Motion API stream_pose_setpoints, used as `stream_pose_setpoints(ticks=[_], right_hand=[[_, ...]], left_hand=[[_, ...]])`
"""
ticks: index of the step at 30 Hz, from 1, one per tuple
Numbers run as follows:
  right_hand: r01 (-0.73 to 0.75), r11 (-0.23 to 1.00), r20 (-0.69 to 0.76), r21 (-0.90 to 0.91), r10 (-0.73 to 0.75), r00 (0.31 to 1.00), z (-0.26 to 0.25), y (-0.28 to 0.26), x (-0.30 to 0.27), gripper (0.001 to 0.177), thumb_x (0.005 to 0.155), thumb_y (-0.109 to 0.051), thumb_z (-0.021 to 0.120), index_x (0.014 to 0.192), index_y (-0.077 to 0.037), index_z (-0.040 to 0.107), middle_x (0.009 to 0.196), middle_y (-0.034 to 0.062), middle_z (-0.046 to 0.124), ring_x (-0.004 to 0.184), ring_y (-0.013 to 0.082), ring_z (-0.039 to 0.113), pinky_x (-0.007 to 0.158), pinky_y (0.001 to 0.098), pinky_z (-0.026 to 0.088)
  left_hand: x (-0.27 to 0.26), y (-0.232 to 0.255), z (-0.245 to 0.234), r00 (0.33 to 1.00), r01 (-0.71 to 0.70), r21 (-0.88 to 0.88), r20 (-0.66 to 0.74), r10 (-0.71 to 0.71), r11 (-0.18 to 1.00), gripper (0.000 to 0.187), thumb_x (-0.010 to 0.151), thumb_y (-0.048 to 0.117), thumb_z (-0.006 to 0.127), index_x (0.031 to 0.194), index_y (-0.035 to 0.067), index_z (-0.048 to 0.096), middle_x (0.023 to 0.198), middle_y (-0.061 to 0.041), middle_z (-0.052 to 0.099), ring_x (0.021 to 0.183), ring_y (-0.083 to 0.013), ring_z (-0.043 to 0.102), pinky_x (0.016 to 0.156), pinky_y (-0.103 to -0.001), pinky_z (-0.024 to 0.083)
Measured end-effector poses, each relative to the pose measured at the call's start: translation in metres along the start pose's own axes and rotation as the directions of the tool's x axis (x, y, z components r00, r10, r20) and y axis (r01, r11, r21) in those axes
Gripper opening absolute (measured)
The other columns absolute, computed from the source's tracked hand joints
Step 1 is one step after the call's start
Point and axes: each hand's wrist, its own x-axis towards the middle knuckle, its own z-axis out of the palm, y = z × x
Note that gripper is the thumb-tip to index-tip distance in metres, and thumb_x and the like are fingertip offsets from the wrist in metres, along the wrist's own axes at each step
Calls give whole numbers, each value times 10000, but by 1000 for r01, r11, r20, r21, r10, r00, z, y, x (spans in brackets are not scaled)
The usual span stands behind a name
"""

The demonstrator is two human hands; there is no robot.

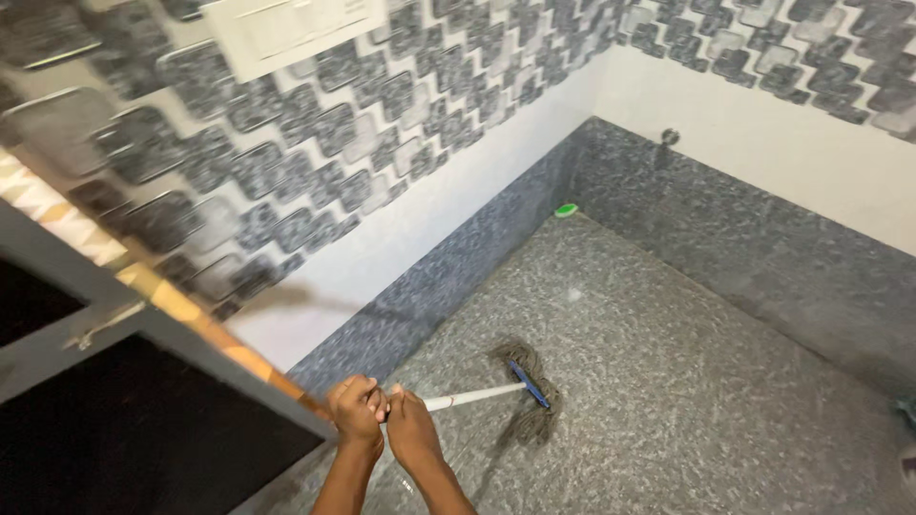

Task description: The person mops a tiled floor in a bathroom using a string mop and a bucket of water. They repeatedly dip the mop into the bucket and scrub the floor surface in a systematic manner.

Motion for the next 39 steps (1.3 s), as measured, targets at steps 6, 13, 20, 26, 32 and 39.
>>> stream_pose_setpoints(ticks=[6, 13, 20, 26, 32, 39], right_hand=[[40, 998, -85, -54, -45, 995, -67, -9, 61, 507, 1061, -358, 308, 878, -12, 630, 1010, 229, 669, 999, 423, 617, 889, 497, 456], [-121, 992, -148, -34, 115, 982, -179, -13, 125, 579, 1065, -419, 253, 914, -26, 651, 1042, 232, 668, 1015, 437, 614, 904, 516, 451], [-179, 984, -263, -21, 168, 950, -297, 25, 176, 611, 1067, -451, 229, 957, -23, 651, 1073, 231, 693, 1060, 430, 626, 935, 500, 453], [-249, 968, -415, 18, 234, 879, -392, 50, 210, 562, 1053, -463, 261, 1087, -62, 653, 1185, 216, 655, 1133, 430, 597, 958, 514, 453], [-466, 882, -485, 63, 435, 758, -480, 51, 248, 562, 1051, -493, 240, 1123, -119, 653, 1234, 139, 666, 1164, 396, 609, 990, 515, 446], [-475, 879, -686, 41, 371, 627, -587, 97, 303, 511, 1049, -457, 266, 1227, -143, 628, 1279, 103, 659, 1213, 330, 603, 985, 529, 452]], left_hand=[[48, -30, 83, 999, 19, 11, 41, -19, 1000, 323, 791, 110, 564, 538, 102, 363, 436, -48, 339, 351, -173, 319, 399, -352, 307], [79, -87, 202, 989, 88, 8, 121, -88, 996, 322, 778, 96, 572, 545, 106, 349, 456, -42, 331, 364, -174, 318, 373, -355, 275], [95, -155, 325, 955, 201, 53, 211, -208, 978, 324, 785, 112, 562, 542, 93, 348, 447, -52, 340, 363, -173, 317, 369, -354, 273], [96, -213, 427, 918, 202, 117, 322, -230, 972, 337, 808, 121, 561, 543, 82, 357, 451, -53, 352, 365, -168, 334, 369, -353, 273], [123, -278, 520, 828, 257, 155, 474, -300, 954, 327, 798, 102, 562, 533, 87, 370, 444, -51, 357, 356, -169, 347, 358, -352, 280], [134, -344, 651, 669, 347, 271, 599, -439, 898, 334, 788, 96, 571, 512, 73, 384, 437, -61, 375, 342, -177, 351, 349, -351, 274]])
